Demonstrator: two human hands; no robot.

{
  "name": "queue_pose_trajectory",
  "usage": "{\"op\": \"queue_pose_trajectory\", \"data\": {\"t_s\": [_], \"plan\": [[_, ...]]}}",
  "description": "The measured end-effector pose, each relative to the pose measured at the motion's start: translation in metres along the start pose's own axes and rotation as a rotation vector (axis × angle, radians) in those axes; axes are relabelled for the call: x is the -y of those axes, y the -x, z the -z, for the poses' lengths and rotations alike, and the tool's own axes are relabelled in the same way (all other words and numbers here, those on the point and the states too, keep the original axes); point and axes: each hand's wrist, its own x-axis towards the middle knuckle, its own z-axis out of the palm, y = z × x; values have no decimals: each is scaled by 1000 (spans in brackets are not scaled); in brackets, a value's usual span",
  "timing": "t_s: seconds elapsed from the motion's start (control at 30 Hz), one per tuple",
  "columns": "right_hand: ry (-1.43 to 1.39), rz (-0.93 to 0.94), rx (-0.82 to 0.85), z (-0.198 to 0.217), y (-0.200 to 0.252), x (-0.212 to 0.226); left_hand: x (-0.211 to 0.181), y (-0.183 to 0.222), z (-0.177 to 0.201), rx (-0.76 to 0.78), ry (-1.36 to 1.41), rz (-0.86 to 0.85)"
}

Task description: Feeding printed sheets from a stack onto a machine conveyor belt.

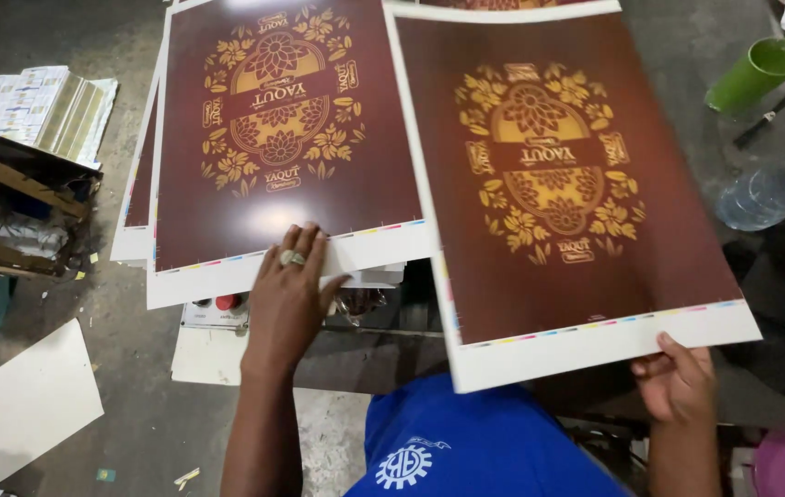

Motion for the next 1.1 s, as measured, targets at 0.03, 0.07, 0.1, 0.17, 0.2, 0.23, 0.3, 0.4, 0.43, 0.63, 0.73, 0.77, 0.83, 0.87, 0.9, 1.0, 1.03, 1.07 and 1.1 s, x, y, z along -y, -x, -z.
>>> {"op": "queue_pose_trajectory", "data": {"t_s": [0.03, 0.07, 0.1, 0.17, 0.2, 0.23, 0.3, 0.4, 0.43, 0.63, 0.73, 0.77, 0.83, 0.87, 0.9, 1.0, 1.03, 1.07, 1.1], "plan": [[-42, -5, 6, 7, 4, 0, 6, 2, -1, -7, -13, 23], [-83, -11, 11, 14, 7, 0, 12, 4, -2, -13, -26, 46], [-83, -13, 8, 24, 7, -5, 17, 5, -2, -10, -25, 46], [-67, -27, -7, 43, 8, -14, 26, 8, -2, -154, -57, 93], [-66, -32, -10, 54, 8, -23, 26, 8, 2, -149, -56, 94], [-59, -31, -31, 65, 7, -33, 26, 7, 6, -219, -44, 104], [-52, -33, -52, 62, 10, -42, 27, 7, 9, -287, -34, 117], [24, -62, -128, 29, 18, -41, 26, 9, 8, -372, -15, 131], [31, -71, -137, 22, 20, -42, 23, 9, 10, -384, 11, 138], [44, -29, -88, 37, 21, -70, 16, 11, 13, -439, 44, 153], [87, -6, -80, 34, 12, -84, 14, 12, 14, -467, 53, 163], [141, -11, -111, 25, 10, -84, 13, 12, 14, -470, 56, 162], [184, -47, -94, -2, 0, -79, 10, 12, 14, -476, 80, 162], [226, -82, -77, -16, -6, -77, 9, 11, 14, -482, 104, 160], [227, -83, -77, -30, -12, -75, 7, 11, 14, -482, 104, 161], [334, -93, -26, -67, -39, -71, 4, 9, 13, -456, 147, 172], [379, -130, -27, -75, -50, -71, 4, 8, 12, -460, 153, 166], [423, -167, -28, -84, -60, -70, 3, 8, 10, -464, 159, 159], [423, -162, -27, -86, -73, -72, 3, 8, 10, -469, 160, 158]]}}
